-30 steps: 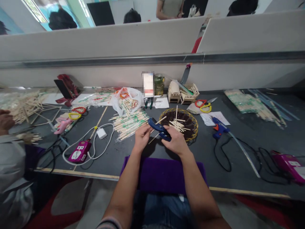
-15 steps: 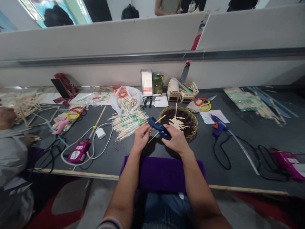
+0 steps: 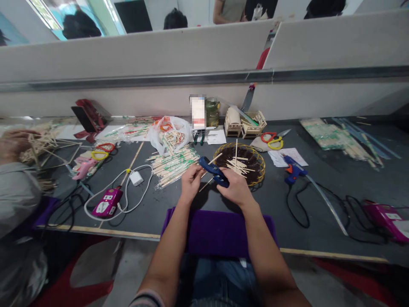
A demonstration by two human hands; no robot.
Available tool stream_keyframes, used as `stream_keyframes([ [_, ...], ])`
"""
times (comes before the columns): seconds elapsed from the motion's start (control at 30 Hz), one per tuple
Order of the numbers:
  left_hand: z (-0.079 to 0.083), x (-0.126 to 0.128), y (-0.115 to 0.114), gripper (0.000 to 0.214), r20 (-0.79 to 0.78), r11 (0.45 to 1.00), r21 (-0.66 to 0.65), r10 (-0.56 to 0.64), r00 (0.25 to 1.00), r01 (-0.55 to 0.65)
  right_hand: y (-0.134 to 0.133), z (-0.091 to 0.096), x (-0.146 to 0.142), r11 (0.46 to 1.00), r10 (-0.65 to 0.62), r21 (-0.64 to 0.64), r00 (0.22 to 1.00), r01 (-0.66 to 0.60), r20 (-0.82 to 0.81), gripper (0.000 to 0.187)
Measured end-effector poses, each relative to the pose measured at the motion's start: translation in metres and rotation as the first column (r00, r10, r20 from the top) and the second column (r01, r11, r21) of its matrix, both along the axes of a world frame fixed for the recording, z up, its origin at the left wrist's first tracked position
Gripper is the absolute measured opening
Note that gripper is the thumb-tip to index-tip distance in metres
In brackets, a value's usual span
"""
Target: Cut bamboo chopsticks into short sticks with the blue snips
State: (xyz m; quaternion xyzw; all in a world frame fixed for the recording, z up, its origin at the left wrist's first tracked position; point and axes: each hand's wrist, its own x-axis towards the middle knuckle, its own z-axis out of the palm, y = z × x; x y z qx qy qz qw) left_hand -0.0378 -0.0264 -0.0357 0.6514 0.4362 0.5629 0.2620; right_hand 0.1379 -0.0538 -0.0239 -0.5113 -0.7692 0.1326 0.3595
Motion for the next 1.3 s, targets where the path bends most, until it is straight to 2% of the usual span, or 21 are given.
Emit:
stream_keyframes([
  [0.2,0.0002,-0.0032,0.0001,0.022,-0.045,0.998,0.054,0.032,0.998,-0.030,-0.0007,0.0012,0.0003,1.000,0.000,0.012,1.000,0.000,-0.002,0.042],
  [0.37,0.0008,-0.0050,0.0010,0.025,-0.056,0.999,0.047,0.007,0.998,-0.005,-0.0001,0.0020,0.0021,1.000,0.009,0.005,1.000,-0.009,-0.015,0.040],
  [0.63,0.0035,-0.0033,-0.0022,0.029,-0.051,0.998,-0.064,-0.016,0.999,0.013,-0.0019,0.0048,0.0029,1.000,0.000,-0.029,1.000,0.000,0.009,0.038],
  [0.87,-0.0017,0.0001,0.0006,0.021,0.087,0.992,-0.129,0.022,0.996,-0.011,-0.0008,0.0033,0.0011,0.997,-0.018,-0.074,1.000,0.018,0.006,0.038],
  [1.07,-0.0015,-0.0008,0.0020,0.018,0.066,0.994,-0.088,0.063,0.996,-0.057,0.0005,-0.0003,-0.0002,0.998,-0.013,-0.058,1.000,0.014,0.021,0.043],
  [1.3,-0.0047,-0.0037,0.0018,0.020,0.038,0.996,-0.071,0.052,0.998,-0.049,0.0000,0.0013,0.0004,1.000,-0.007,-0.022,1.000,0.008,0.015,0.047],
])
